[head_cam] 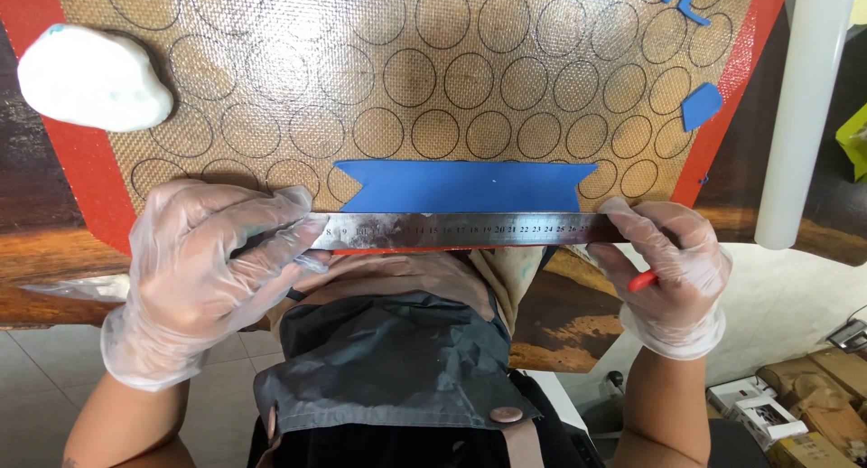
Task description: Measuring and cutting a strip of blue fondant into a banner shape using a ruler and a craft knife.
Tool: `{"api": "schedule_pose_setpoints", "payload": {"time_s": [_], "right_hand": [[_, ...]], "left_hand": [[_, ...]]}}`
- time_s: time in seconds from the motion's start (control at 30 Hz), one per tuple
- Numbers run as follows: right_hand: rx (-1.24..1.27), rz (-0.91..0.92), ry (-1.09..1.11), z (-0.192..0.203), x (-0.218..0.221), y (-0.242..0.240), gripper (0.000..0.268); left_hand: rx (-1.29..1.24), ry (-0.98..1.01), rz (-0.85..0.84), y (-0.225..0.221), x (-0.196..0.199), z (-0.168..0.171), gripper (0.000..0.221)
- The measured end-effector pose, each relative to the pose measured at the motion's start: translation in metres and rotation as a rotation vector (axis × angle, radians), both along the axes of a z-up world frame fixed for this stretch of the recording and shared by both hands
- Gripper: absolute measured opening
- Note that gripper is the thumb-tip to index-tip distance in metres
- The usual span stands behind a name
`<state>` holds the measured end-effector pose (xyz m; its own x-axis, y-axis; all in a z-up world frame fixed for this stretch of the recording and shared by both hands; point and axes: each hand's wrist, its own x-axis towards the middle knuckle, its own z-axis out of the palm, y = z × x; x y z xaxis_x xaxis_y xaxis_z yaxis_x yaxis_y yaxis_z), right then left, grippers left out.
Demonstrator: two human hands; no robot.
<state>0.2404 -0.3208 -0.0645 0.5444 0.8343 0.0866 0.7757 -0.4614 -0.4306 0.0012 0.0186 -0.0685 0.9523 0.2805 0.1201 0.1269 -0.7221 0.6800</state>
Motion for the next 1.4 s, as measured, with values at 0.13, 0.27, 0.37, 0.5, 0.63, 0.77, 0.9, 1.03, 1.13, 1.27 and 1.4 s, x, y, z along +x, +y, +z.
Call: {"api": "schedule_pose_setpoints", "payload": {"time_s": [0.13,0.27,0.37,0.5,0.63,0.77,0.9,1.03,1.13,1.27,1.4], "right_hand": [[-0.004,0.002,0.015,0.001,0.0,0.0,0.049],[-0.05,-0.011,-0.001,0.002,-0.005,-0.001,0.057],[-0.031,-0.027,0.031,0.006,-0.008,0.003,0.05],[-0.041,0.003,-0.023,0.008,-0.004,0.005,0.048],[-0.043,-0.004,-0.007,0.008,-0.002,0.01,0.045],[-0.023,-0.006,0.006,0.006,-0.002,0.008,0.043],[-0.032,-0.025,0.026,0.009,-0.003,0.012,0.042],[0.013,-0.038,0.085,0.008,-0.003,0.013,0.042],[0.012,-0.043,0.066,0.008,-0.003,0.014,0.042],[0.009,-0.058,0.057,0.01,-0.005,0.016,0.042],[0.027,-0.039,0.06,0.01,-0.003,0.016,0.041]], "left_hand": [[0.017,-0.037,-0.014,0.002,0.0,-0.002,0.032],[0.055,-0.08,-0.062,0.004,-0.001,0.0,0.03],[0.027,-0.054,-0.063,0.004,-0.001,0.002,0.027],[0.024,-0.055,-0.04,0.002,-0.002,0.0,0.025],[0.06,-0.052,-0.046,0.002,-0.002,-0.001,0.024],[0.049,-0.055,-0.04,0.001,0.0,-0.003,0.025],[0.017,-0.013,-0.019,0.002,-0.001,-0.002,0.028],[0.028,0.0,-0.033,0.001,-0.003,-0.004,0.031],[-0.04,0.04,0.031,-0.002,-0.004,-0.003,0.038],[-0.068,0.051,0.086,-0.005,-0.004,-0.002,0.04],[-0.045,0.06,0.075,-0.004,-0.005,-0.002,0.039]]}}
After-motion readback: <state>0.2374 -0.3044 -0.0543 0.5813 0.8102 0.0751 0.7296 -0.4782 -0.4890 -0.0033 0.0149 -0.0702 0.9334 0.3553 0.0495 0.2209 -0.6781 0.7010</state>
